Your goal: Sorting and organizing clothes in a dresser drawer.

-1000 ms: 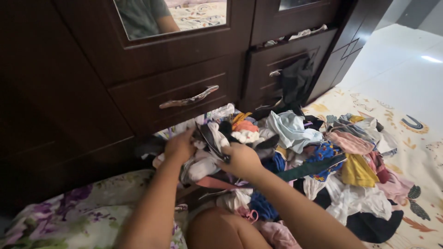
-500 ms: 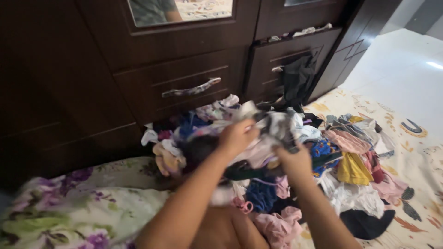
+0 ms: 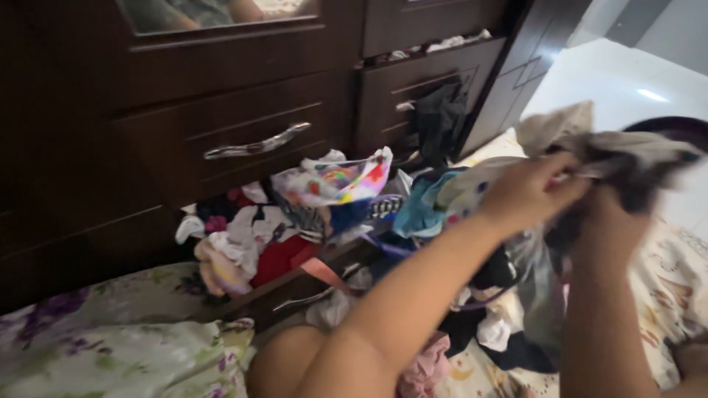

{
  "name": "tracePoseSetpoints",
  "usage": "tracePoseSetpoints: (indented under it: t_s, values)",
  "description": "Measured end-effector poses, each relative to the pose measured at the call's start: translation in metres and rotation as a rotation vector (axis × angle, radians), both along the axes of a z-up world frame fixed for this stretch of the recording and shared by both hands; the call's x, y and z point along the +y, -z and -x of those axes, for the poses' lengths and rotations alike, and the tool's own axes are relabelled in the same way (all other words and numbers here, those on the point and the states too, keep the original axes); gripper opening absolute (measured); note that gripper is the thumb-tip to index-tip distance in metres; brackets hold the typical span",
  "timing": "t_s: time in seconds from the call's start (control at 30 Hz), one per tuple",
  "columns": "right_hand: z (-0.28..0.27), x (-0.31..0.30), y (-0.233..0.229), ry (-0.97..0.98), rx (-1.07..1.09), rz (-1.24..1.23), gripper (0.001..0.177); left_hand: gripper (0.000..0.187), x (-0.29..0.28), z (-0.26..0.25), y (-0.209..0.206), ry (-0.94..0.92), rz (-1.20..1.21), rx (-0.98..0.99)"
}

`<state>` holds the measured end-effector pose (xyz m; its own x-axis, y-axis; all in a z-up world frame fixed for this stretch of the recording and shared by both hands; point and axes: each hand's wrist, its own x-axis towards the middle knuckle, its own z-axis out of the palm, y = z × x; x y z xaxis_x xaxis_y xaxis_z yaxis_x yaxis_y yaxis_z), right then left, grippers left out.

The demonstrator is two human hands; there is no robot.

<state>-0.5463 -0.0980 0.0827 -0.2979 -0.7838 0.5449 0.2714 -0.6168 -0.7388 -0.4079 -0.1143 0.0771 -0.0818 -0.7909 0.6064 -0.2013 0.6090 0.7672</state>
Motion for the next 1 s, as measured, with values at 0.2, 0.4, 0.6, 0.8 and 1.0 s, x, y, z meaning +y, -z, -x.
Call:
tracePoseSetpoints:
  t_s: [0.2, 0.4, 0.6, 0.8, 1.0]
  values:
    - [0.001, -0.049, 0.066, 0.187, 1.117, -0.576, 0.043, 0.041, 0.019, -0.112, 0.056, -0.391, 0.083, -0.337]
    - [-0.135, -0.010, 0.104, 0.401, 1.104, 0.213, 0.056, 0.026, 0.089, -0.291, 0.108, -0.594, 0.435, -0.595]
    - [-0.298, 0.031, 0.075, -0.053, 1.271, 0.451, 0.094, 0.033, 0.155, -0.378, 0.064, -0.915, -0.360, -1.003]
    - [-0.352, -0.014, 0.117, -0.231, 1.961, 0.130, 0.149, 0.135, 0.137, -0.411, 0.100, -0.776, -1.050, -1.327]
    - [-0.364, -0.058, 0.175, -0.453, 1.886, -0.228, 0.145, 0.092, 0.070, -0.449, 0.185, -0.767, -1.063, -1.201]
